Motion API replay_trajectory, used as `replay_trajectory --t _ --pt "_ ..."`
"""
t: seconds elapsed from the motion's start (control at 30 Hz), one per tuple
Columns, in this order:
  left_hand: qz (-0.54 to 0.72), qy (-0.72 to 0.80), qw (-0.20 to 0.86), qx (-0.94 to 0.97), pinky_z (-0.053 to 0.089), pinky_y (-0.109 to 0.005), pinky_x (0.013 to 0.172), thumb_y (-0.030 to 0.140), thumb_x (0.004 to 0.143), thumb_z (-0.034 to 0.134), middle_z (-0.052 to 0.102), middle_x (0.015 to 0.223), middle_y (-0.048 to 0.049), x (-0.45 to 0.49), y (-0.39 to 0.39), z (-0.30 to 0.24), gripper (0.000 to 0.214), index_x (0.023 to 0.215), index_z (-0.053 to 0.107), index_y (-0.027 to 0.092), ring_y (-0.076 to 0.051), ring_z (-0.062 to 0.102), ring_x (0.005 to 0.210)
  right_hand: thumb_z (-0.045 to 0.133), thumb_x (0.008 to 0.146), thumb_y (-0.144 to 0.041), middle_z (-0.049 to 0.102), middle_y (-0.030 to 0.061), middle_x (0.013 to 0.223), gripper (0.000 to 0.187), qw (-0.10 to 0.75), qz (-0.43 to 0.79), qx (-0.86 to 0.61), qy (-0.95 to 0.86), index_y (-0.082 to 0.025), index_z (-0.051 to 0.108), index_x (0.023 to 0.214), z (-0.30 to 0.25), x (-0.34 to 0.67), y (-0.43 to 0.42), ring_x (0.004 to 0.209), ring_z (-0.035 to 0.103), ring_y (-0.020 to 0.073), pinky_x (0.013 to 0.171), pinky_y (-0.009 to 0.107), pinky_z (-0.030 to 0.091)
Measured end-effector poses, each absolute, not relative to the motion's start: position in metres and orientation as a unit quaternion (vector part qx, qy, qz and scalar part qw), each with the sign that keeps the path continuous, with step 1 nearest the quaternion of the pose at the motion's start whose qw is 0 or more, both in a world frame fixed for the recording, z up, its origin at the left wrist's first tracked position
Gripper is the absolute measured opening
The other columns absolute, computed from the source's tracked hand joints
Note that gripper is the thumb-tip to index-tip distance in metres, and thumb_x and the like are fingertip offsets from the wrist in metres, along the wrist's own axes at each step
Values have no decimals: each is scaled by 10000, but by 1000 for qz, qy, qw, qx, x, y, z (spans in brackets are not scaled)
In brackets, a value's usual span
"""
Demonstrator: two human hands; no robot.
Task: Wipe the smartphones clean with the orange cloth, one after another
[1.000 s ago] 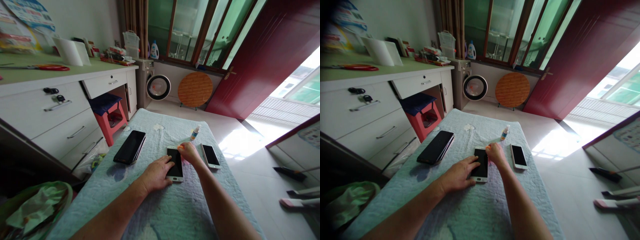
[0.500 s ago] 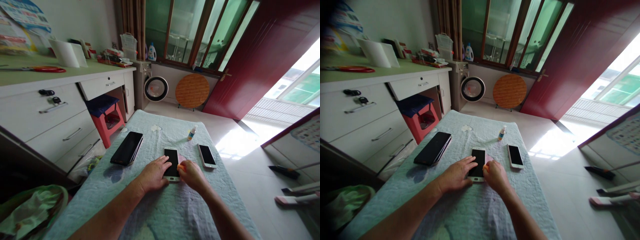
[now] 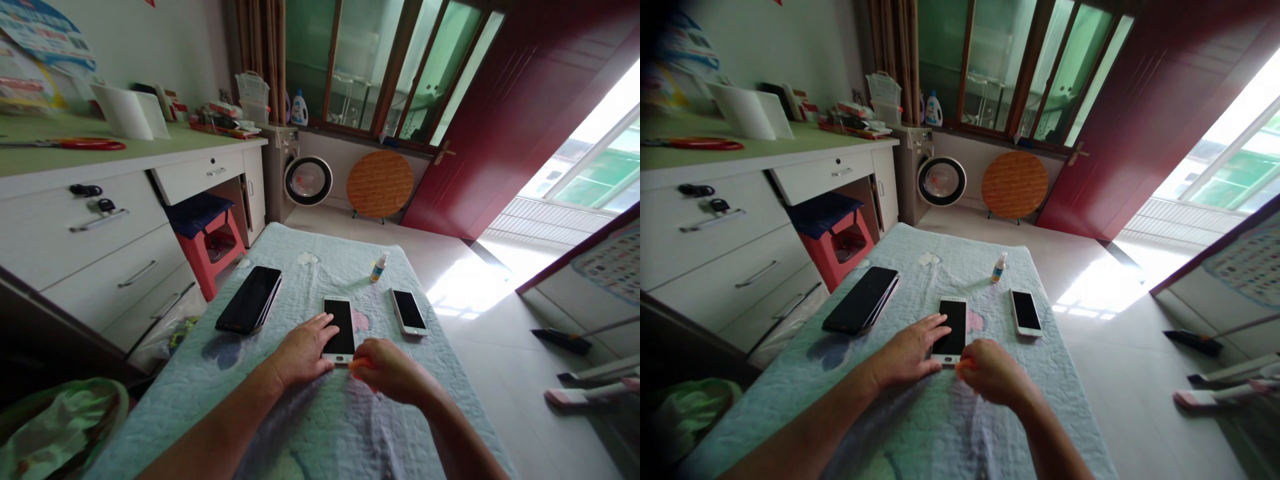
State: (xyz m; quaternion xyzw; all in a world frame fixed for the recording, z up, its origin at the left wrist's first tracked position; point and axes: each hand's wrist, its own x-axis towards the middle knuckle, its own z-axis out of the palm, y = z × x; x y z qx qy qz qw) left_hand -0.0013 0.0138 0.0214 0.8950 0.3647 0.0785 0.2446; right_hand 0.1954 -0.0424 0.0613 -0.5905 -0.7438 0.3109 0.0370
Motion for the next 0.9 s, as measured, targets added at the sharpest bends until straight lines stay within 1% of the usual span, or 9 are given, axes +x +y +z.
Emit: replay_trajectory --t 0.1,0.2,0.37,0.47,0.57,0.67,0.8,0.9 --pt "79 368 254 891 258 -389 1136 297 714 674 366 1481 -135 -1 14 22 677 1338 450 162 -262 309 1378 484 828 -219 639 17 728 192 92 239 -594 -763 -175 639 724 63 193 -28 671 550 116 602 215 316" --pt "87 370 255 889 278 -377 1127 297 701 690 391 1464 -106 0 15 23 647 1305 483 195 -254 344 1357 486 854 -214 639 35 840 149 122 187 -610 -760 -172 629 844 53 190 -10 760 560 128 661 218 336" --pt "102 352 230 901 315 -373 1103 318 703 707 487 1368 -72 0 14 26 548 1225 569 224 -268 419 1283 507 876 -238 628 49 883 151 102 135 -650 -741 -183 645 906 34 187 25 789 569 145 677 232 351" --pt "104 350 207 908 343 -391 1074 344 719 708 519 1323 -87 0 14 26 498 1188 605 215 -287 451 1232 482 893 -219 623 58 922 181 110 103 -674 -724 -187 652 948 30 182 44 813 577 150 695 235 364" --pt "104 351 195 910 356 -403 1057 355 739 696 526 1314 -93 0 13 24 500 1207 599 210 -298 457 1214 478 899 -218 607 57 958 194 119 91 -670 -728 -195 653 980 27 173 59 820 573 147 712 234 372" --pt "106 351 194 910 355 -406 1057 366 748 692 519 1317 -88 0 13 22 510 1225 587 218 -301 451 1216 487 904 -242 588 51 982 199 131 94 -631 -759 -210 668 981 23 161 69 812 558 140 711 230 378" --pt "99 363 192 906 343 -415 1062 392 724 714 490 1323 -85 1 12 22 521 1200 580 229 -307 441 1216 502 883 -190 563 50 980 201 133 109 -579 -797 -207 702 886 16 153 75 879 534 148 740 225 386" --pt "100 408 175 890 324 -442 1062 410 652 755 479 1291 -105 2 11 24 675 1236 495 193 -319 439 1192 536 857 -190 541 51 990 173 125 127 -562 -808 -207 709 866 15 153 74 905 513 154 763 233 387"
